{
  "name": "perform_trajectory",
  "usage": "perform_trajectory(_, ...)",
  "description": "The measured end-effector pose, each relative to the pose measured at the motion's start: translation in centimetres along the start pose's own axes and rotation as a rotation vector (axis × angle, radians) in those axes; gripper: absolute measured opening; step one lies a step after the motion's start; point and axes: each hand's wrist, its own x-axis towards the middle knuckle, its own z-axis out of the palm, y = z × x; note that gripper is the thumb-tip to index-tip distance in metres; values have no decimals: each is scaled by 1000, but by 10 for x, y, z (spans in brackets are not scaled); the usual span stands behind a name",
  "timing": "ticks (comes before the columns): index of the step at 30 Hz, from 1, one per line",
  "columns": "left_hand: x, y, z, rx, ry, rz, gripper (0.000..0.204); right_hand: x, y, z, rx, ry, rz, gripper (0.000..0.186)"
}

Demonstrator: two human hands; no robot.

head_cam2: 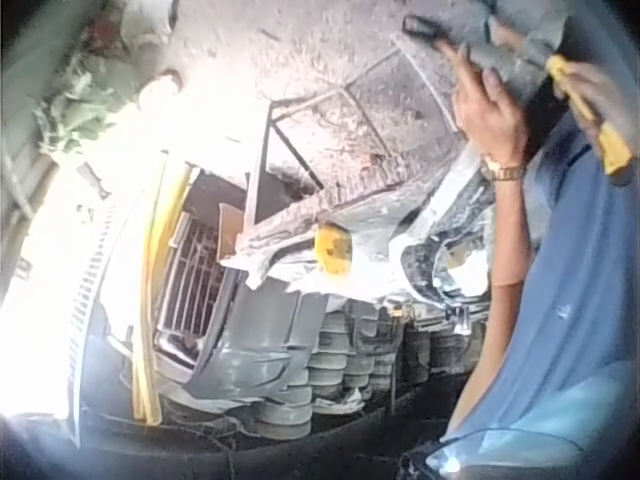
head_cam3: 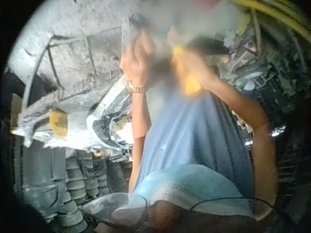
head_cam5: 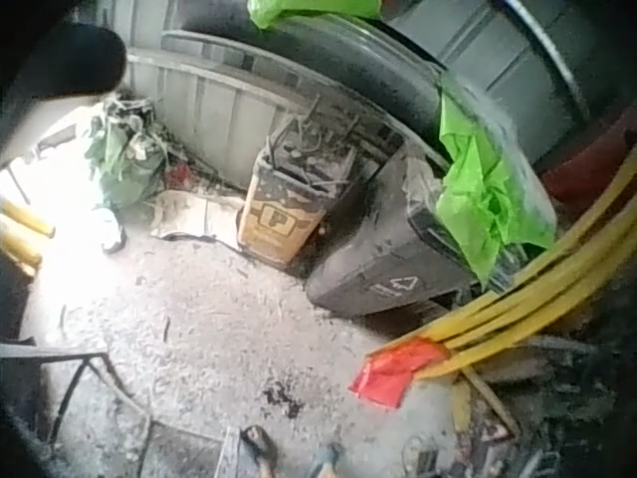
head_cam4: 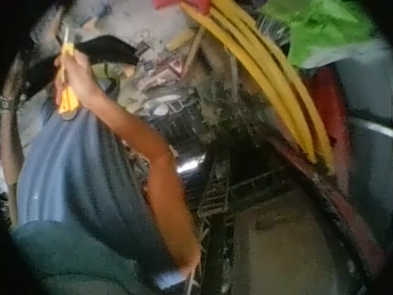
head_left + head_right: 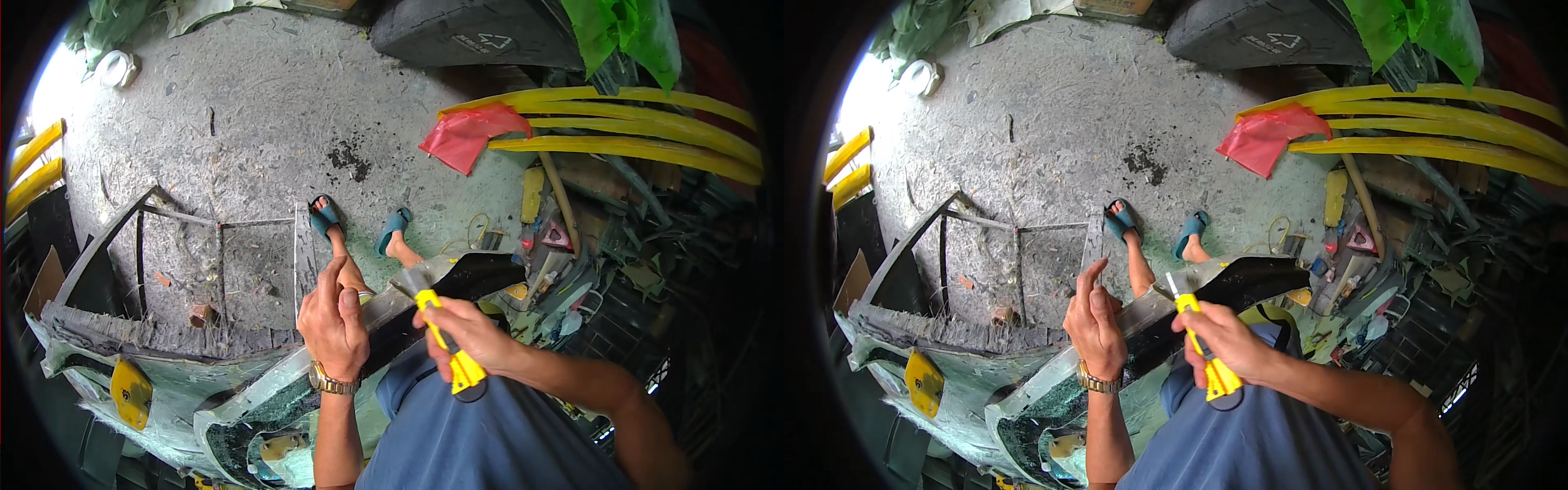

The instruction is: Trim a composite car part with a utility knife and mix resin for repair.

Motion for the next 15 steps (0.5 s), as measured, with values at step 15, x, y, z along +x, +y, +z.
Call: perform_trajectory(15, -3, -1, 4, -179, 136, -29, 46, -27, -3, -4, -181, -112, -184, 28)
